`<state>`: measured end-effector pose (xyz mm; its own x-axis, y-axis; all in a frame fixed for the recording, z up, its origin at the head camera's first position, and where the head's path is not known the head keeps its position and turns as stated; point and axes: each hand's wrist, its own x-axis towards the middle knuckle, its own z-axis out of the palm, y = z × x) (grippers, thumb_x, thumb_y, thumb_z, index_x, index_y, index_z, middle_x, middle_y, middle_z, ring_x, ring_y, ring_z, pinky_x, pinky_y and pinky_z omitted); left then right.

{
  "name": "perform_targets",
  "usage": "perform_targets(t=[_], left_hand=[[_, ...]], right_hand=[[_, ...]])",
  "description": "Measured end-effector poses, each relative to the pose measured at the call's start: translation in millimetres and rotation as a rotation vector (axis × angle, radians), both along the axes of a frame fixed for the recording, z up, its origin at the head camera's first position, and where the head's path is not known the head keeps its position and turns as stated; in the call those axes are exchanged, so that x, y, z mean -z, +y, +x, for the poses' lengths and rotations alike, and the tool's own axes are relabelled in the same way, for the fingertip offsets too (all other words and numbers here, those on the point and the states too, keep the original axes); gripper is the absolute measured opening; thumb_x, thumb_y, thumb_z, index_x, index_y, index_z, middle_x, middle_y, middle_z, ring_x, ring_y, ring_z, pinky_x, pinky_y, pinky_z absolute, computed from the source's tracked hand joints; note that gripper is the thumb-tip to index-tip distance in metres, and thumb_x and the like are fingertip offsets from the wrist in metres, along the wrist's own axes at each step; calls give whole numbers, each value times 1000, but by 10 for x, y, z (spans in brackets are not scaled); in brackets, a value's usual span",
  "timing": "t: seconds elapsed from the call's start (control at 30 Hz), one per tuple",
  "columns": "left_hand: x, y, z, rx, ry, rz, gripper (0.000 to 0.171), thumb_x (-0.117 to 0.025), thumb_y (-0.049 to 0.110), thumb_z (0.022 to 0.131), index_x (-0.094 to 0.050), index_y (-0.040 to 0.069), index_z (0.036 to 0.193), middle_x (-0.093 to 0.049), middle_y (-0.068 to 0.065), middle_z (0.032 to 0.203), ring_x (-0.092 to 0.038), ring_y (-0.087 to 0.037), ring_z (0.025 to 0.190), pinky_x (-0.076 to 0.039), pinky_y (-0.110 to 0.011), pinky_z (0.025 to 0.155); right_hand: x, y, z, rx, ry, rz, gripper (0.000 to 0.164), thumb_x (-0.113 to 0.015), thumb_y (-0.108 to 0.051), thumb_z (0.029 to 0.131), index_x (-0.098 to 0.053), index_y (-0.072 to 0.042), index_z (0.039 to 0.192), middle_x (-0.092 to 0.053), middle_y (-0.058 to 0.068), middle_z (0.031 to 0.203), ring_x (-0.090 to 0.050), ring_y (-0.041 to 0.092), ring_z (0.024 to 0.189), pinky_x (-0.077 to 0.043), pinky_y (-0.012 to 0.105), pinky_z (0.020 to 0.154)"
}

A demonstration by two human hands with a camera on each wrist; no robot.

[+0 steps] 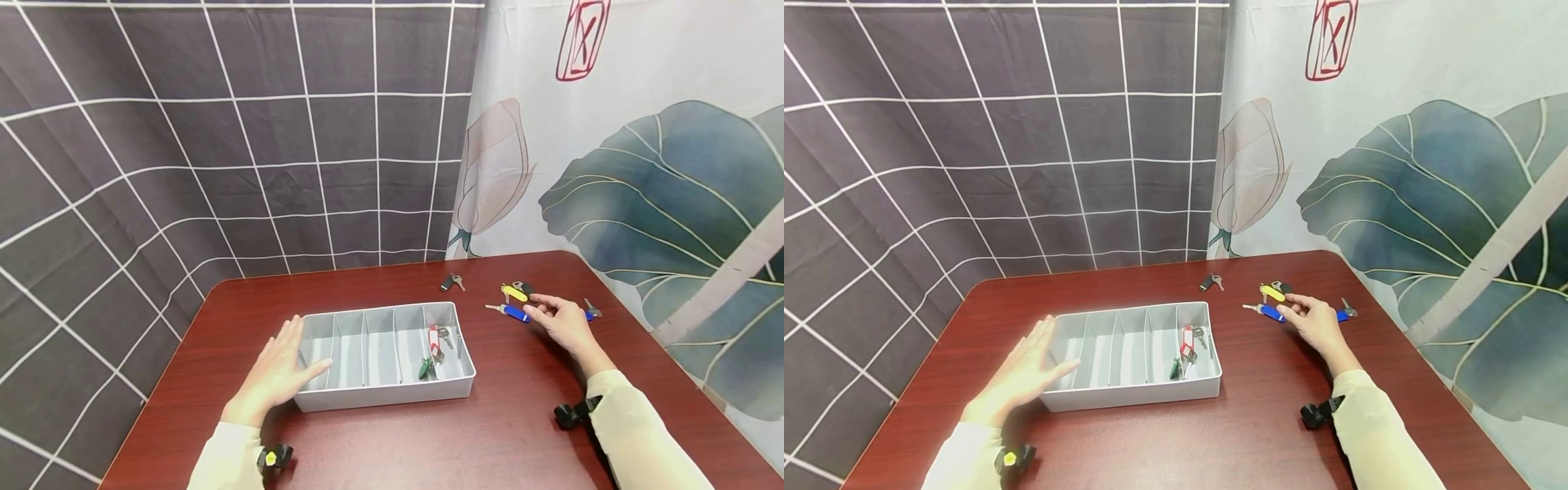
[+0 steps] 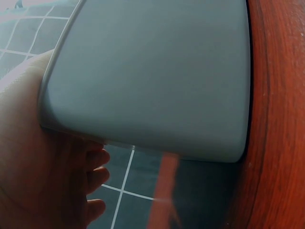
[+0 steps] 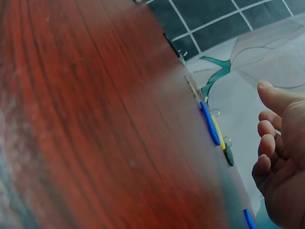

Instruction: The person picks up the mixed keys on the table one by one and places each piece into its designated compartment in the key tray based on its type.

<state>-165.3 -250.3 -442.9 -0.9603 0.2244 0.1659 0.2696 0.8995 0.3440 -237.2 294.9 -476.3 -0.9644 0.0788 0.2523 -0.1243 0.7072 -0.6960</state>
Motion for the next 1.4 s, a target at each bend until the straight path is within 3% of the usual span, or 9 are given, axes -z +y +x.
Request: perform_targets(t=[0.23,0.57,1.07,1.4], left_hand=[[3,4,-4,2,-6,2,111,-49,78,79,-20,0,152,-19,-19,157,-18,-37,144,-20,-59,111],[-8,16,9,-2,-13,5,111,-50,78,79,-19,0,152,-19,-18,157,-17,-36,144,-20,-58,112],[-4,18,6,-5,-15,6,107,-55,72,81,-18,1,153,-19,-18,157,-17,-36,144,-19,-59,112],[-3,22,10,-5,-9,8,108,-54,74,80,-20,0,152,-20,-19,157,-18,-37,143,-20,-59,111]], right_hand=[[54,21,-29,-5,-53,4,65,-66,-48,87,-59,2,128,-64,10,86,-53,24,78,-47,24,61],[145,12,-77,-12,-27,34,60,-71,-44,85,-64,3,122,-67,8,82,-55,19,72,-45,24,61],[219,41,-139,-68,-68,138,57,-72,-43,85,-65,-1,122,-56,2,71,-49,20,66,-38,32,62],[183,21,-157,-75,-100,180,58,-72,-43,85,-64,0,123,-52,0,65,-47,18,63,-34,32,61]])
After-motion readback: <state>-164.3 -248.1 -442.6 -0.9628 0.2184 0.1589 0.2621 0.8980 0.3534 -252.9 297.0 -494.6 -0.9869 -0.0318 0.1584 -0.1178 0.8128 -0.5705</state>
